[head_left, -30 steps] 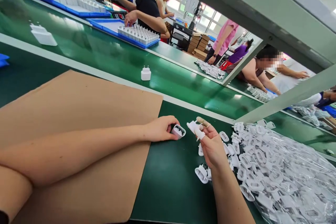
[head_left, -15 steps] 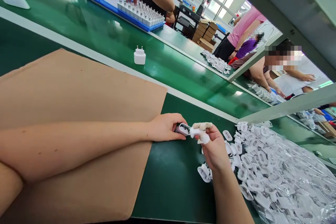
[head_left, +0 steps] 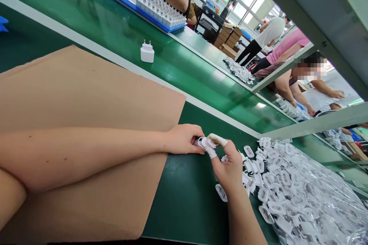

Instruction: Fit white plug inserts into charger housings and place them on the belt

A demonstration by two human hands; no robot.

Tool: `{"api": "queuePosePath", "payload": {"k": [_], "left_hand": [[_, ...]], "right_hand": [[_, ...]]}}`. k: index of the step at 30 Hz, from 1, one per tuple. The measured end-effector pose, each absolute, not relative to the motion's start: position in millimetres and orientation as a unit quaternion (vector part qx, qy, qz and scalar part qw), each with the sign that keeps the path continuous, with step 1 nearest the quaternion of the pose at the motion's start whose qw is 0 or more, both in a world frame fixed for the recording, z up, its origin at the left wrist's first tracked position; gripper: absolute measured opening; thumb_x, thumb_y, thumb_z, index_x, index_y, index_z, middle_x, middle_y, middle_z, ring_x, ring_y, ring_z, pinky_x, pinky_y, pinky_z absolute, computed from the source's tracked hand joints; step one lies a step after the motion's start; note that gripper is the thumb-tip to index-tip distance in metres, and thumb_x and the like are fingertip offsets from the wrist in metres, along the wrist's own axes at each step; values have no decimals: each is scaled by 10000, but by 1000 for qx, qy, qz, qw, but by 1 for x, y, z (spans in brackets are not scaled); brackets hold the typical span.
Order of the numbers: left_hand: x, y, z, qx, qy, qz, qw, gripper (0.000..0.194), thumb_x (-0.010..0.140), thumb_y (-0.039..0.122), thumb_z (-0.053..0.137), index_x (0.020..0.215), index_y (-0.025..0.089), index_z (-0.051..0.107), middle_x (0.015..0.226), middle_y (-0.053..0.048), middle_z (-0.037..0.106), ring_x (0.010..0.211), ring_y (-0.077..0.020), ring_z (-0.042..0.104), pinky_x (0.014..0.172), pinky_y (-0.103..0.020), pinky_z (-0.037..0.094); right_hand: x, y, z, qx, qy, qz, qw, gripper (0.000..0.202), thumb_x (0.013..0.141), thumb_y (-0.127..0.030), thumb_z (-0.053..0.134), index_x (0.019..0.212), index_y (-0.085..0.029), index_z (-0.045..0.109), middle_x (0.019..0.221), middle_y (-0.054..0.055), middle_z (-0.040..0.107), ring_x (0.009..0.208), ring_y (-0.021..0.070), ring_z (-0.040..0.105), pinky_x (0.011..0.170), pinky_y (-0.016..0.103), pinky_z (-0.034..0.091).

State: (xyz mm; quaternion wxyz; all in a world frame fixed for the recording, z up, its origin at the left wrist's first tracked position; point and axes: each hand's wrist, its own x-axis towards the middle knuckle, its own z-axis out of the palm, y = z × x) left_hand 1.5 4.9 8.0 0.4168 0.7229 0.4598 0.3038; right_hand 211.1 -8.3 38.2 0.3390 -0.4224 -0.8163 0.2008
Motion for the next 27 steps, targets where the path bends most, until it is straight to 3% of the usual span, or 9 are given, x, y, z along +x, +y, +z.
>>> {"api": "queuePosePath", "payload": {"k": [7,15,24,27], "left_hand": [[2,5,9,723,455,315,413,297,754,480,783,781,204,677,848,4,614,684,-145,541,572,-256,354],[2,5,6,720,452,327,414,311,741,453,800,712,200,623,794,26,581,661,-133,529,561,-260,341],[4,3,4,716,465,331,401,326,745,457,796,697,192,614,798,19,567,649,-128,512,552,-260,337],[6,3,3,716,474,331,391,321,745,463,794,707,191,628,797,16,565,653,-129,518,556,-255,344]], "right_hand": [[207,-4,34,-413,-829,131,354,299,919,-181,606,1175,-295,712,1073,31,776,990,217,716,875,373,579],[202,-2,36,-376,-872,70,307,307,923,-144,576,1171,-270,708,1018,44,772,961,221,700,833,355,571],[197,-7,38,-419,-873,-26,250,216,893,-127,541,958,-230,718,846,66,729,809,242,640,727,351,499],[195,-6,38,-436,-865,-11,249,223,886,-147,547,981,-233,730,843,60,731,799,241,640,721,349,482]]}}
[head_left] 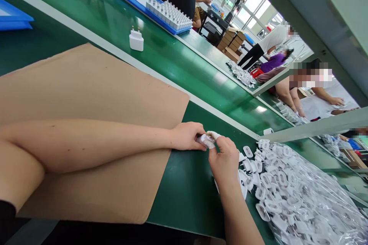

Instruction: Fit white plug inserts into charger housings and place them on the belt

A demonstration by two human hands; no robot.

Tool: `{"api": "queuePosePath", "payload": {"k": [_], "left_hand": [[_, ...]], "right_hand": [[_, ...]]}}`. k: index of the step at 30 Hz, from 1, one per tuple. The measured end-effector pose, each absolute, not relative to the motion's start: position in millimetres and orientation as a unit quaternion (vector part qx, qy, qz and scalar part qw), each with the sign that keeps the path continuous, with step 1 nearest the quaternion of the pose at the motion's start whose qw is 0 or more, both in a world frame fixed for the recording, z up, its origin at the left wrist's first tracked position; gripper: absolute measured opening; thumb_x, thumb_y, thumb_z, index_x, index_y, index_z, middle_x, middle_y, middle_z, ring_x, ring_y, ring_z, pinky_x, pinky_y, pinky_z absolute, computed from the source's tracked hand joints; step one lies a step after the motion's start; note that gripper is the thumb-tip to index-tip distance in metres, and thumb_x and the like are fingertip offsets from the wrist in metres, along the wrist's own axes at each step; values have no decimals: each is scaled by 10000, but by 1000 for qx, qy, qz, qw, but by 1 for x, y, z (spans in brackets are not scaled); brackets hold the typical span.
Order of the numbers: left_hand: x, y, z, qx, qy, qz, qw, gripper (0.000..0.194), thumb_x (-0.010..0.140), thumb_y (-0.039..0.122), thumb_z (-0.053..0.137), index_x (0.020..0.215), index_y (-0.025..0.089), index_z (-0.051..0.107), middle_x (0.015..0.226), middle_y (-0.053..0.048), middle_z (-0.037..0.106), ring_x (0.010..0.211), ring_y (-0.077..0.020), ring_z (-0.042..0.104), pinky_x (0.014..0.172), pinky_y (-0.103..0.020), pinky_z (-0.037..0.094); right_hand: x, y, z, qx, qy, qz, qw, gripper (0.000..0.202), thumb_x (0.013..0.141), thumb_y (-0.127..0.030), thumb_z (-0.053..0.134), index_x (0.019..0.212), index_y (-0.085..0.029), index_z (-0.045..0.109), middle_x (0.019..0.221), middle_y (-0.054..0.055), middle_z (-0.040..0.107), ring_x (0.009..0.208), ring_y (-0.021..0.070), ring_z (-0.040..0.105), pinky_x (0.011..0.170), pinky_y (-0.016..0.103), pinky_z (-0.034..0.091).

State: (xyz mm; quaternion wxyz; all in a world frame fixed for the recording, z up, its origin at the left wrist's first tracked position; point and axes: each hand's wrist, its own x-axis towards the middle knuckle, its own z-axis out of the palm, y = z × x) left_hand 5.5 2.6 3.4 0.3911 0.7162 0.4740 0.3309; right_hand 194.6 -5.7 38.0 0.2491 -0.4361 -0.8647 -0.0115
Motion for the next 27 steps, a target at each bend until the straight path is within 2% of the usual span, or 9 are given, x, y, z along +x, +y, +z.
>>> {"api": "queuePosePath", "payload": {"k": [4,10,14,19,21,23,24,26,27], "left_hand": [[8,3,3,705,498,328,384,322,742,496,796,751,199,671,790,13,570,661,-138,527,562,-258,350],[10,4,2,696,510,327,386,346,669,467,853,691,194,642,778,19,581,670,-144,536,566,-261,355],[9,5,1,698,504,327,388,355,673,481,844,672,194,635,777,15,581,672,-147,535,574,-264,356],[8,4,1,695,497,333,399,351,704,512,802,710,196,651,791,5,583,690,-155,541,596,-267,378],[9,2,-1,703,488,336,394,325,728,500,774,745,195,664,790,0,587,695,-159,549,614,-270,401],[10,-1,-3,701,482,347,396,317,748,463,748,929,207,704,812,2,608,689,-159,564,629,-272,432],[11,-3,-4,697,481,351,400,374,756,443,735,1052,218,698,829,4,624,685,-159,571,634,-273,446],[12,-7,-7,697,483,348,400,458,784,430,704,1194,233,653,847,5,649,682,-164,581,638,-278,463],[13,-8,-9,703,485,341,393,438,809,440,683,1194,236,648,853,1,660,689,-169,586,641,-282,467]], "right_hand": [[194,0,38,-478,-837,34,265,276,853,-185,582,1057,-276,744,917,34,768,805,233,659,688,333,468],[199,4,41,-426,-873,28,238,289,798,-128,565,979,-255,751,835,22,754,797,226,655,797,364,450],[199,5,43,-431,-873,15,228,278,791,-127,566,951,-258,751,828,25,753,802,232,657,839,388,444],[195,2,34,-472,-839,53,266,325,804,-153,591,1066,-263,750,853,41,755,849,252,675,885,413,489],[193,-5,28,-486,-823,80,285,363,837,-183,601,1174,-256,715,938,58,761,918,260,683,910,416,506],[192,-13,24,-502,-805,112,295,414,876,-207,592,1284,-234,649,1049,80,754,999,272,685,919,417,520],[191,-16,24,-507,-799,128,298,456,887,-201,579,1342,-217,602,1120,96,738,1024,272,684,920,417,526],[194,-21,29,-509,-793,147,301,567,890,-174,563,1451,-187,482,1301,140,657,1029,256,684,921,411,534],[198,-22,34,-508,-794,146,300,620,882,-165,571,1486,-181,431,1385,161,593,1034,247,680,924,406,535]]}}
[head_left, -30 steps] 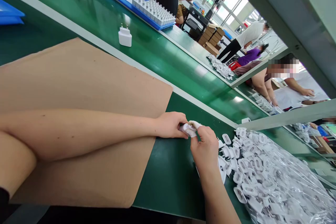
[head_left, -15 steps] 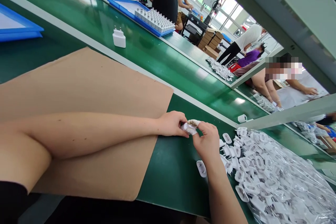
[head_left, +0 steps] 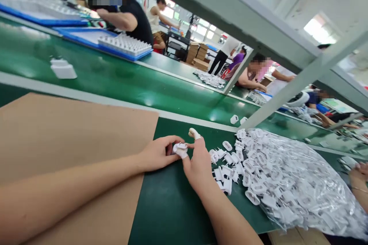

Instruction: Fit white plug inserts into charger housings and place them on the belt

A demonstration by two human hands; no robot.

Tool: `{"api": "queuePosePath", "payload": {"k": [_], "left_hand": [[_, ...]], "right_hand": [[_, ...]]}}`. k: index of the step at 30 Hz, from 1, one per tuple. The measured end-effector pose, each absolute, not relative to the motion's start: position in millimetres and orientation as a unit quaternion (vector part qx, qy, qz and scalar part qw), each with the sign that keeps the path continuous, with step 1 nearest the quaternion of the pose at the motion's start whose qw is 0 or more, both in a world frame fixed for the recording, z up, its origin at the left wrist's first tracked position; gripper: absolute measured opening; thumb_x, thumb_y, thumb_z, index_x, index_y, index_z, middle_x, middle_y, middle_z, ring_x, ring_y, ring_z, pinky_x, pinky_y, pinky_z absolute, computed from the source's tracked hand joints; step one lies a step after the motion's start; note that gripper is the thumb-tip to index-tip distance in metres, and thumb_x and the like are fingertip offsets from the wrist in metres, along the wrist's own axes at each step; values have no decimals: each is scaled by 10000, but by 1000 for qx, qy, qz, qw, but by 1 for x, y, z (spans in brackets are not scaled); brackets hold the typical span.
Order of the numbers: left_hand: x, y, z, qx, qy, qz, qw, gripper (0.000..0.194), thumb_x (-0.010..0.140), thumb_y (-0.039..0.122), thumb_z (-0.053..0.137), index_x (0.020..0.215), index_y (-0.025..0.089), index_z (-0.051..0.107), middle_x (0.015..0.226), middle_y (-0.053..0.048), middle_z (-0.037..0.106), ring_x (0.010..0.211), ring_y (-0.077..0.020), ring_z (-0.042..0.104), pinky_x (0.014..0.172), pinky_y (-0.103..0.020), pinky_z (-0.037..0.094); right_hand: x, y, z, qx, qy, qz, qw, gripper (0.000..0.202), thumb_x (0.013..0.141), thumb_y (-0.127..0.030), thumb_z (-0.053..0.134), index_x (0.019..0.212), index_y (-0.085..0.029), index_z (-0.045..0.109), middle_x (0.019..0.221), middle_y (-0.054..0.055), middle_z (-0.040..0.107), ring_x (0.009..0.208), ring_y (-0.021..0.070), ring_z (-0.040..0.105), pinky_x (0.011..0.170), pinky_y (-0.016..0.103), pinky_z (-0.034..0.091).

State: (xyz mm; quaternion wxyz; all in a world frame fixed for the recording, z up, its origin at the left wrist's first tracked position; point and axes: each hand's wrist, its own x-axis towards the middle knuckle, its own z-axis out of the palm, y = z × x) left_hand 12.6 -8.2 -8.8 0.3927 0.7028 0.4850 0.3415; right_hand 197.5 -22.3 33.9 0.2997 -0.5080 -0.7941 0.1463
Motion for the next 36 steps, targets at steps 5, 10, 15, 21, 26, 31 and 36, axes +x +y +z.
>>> {"api": "queuePosePath", "payload": {"k": [5,10,15,21,26,31,36], "left_hand": [[12,-3,-13,724,498,308,363,411,867,559,627,1125,241,663,957,-35,720,802,-221,650,715,-326,511],[5,48,-1,710,549,298,325,538,798,649,645,1129,225,670,1005,-50,748,883,-266,687,778,-348,528],[-9,125,21,680,654,279,179,591,782,648,610,1157,194,664,920,-60,741,819,-285,695,675,-318,487],[-37,170,14,644,720,227,123,566,871,590,536,1232,158,597,1112,-110,713,962,-319,674,702,-317,488],[-46,172,-14,612,726,306,71,605,803,577,615,1194,117,593,1147,-175,676,1107,-376,618,891,-451,528],[-39,162,-21,587,631,493,-120,664,815,558,614,1298,106,560,1366,-244,538,1366,-416,457,1125,-554,400],[-32,159,-21,665,498,521,-196,441,863,401,635,1238,171,606,1334,-174,571,1231,-366,578,1107,-500,419]], "right_hand": [[232,-22,70,-580,-802,41,136,635,731,-261,792,1325,-181,585,1304,153,595,1151,350,571,978,494,473],[247,-13,78,-627,-776,50,-46,399,738,-126,740,1130,-189,693,1166,114,677,1054,324,606,848,406,470],[244,3,60,-610,-790,55,11,247,799,-49,632,981,-179,738,1061,87,708,1006,272,607,805,348,450],[245,8,50,-603,-789,37,109,334,770,-14,609,1024,-208,707,1117,86,642,1003,250,602,807,336,451],[238,2,50,-606,-775,62,170,406,769,-29,603,1132,-206,638,1157,84,583,906,218,626,752,326,475],[227,-7,48,-559,-781,126,249,326,819,-208,702,1130,-229,606,1140,42,612,983,221,642,856,342,501],[219,-9,40,-561,-797,150,165,353,763,-213,799,1082,-236,651,1146,35,626,972,234,655,804,332,502]]}}
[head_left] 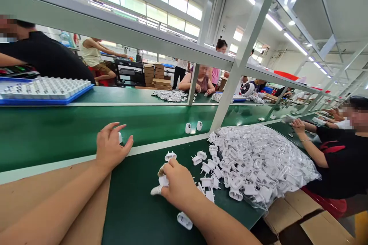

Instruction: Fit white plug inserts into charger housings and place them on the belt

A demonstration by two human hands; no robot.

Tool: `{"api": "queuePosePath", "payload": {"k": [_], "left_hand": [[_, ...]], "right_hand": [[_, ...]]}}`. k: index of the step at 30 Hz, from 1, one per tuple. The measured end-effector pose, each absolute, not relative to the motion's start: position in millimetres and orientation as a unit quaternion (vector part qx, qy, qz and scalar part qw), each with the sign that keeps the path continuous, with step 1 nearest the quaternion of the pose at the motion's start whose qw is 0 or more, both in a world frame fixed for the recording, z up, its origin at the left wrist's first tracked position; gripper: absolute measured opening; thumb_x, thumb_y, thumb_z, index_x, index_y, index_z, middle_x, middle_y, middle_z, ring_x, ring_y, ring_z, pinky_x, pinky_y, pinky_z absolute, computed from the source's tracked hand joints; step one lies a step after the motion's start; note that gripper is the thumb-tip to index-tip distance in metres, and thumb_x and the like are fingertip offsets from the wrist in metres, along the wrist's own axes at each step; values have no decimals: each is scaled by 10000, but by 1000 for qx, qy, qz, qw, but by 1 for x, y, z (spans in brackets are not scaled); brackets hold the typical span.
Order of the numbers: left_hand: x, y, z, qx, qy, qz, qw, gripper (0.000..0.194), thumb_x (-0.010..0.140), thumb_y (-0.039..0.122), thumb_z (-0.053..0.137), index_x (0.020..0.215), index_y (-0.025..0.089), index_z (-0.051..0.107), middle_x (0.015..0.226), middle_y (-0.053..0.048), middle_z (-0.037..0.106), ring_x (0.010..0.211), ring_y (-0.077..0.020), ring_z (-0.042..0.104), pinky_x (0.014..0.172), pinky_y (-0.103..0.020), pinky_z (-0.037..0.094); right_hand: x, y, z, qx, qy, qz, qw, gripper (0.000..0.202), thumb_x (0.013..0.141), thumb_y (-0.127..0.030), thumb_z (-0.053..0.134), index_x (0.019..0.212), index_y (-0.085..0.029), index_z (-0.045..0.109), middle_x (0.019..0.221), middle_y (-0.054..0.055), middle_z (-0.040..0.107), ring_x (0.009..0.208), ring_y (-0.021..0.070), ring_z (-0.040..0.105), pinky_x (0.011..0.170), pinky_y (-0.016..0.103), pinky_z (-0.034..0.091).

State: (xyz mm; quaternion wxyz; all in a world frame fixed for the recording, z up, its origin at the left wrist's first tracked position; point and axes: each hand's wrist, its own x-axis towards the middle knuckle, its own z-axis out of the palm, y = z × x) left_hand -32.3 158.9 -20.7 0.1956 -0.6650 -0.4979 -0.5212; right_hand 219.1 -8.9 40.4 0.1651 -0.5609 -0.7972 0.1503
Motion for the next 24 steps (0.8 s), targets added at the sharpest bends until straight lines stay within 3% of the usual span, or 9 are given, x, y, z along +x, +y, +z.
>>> {"api": "queuePosePath", "payload": {"k": [3,7,16,18,21,22,24], "left_hand": [[-32,160,-21,-713,-455,-495,198,373,867,313,637,1219,192,618,1303,-156,601,1148,-335,619,1060,-471,453],[-32,158,-22,-734,-460,-472,164,331,858,278,608,1175,185,638,1263,-157,623,1139,-319,621,1053,-461,464],[19,178,13,-817,-487,-308,14,319,905,316,537,1158,198,692,1255,-135,684,1243,-322,561,1114,-488,407],[48,197,23,-849,-459,-258,-39,417,904,288,543,1290,166,646,1344,-146,658,1315,-325,518,1138,-479,394],[89,222,27,-878,-434,-188,-75,743,809,170,623,1522,116,421,1614,-170,403,1466,-325,381,1188,-436,341],[100,228,27,-886,-424,-168,-79,820,771,122,636,1548,117,375,1651,-170,337,1493,-322,346,1195,-420,327],[113,235,26,-898,-408,-140,-84,830,738,59,628,1532,135,399,1643,-160,349,1480,-303,374,1180,-379,336]], "right_hand": [[220,-7,36,-547,-810,171,126,342,776,-86,720,1076,-247,691,1158,30,622,956,211,663,795,301,494],[223,-7,34,-523,-806,221,168,446,759,18,609,1115,-240,685,1100,17,648,948,170,664,810,251,491],[217,-13,44,-524,-825,176,117,460,717,29,568,1025,-257,754,1026,35,727,987,230,668,802,308,492],[220,-7,41,-527,-801,208,192,419,747,1,581,1032,-250,760,1036,44,739,988,231,674,834,329,504],[226,8,36,-518,-682,357,372,280,797,-140,669,1054,-220,749,1033,55,756,917,212,692,834,345,536],[228,13,35,-506,-626,419,420,281,784,-207,719,1065,-209,740,1010,55,760,882,203,695,821,344,547],[232,22,37,-474,-519,523,483,399,702,-304,817,1074,-194,724,946,46,761,833,190,694,795,333,557]]}}
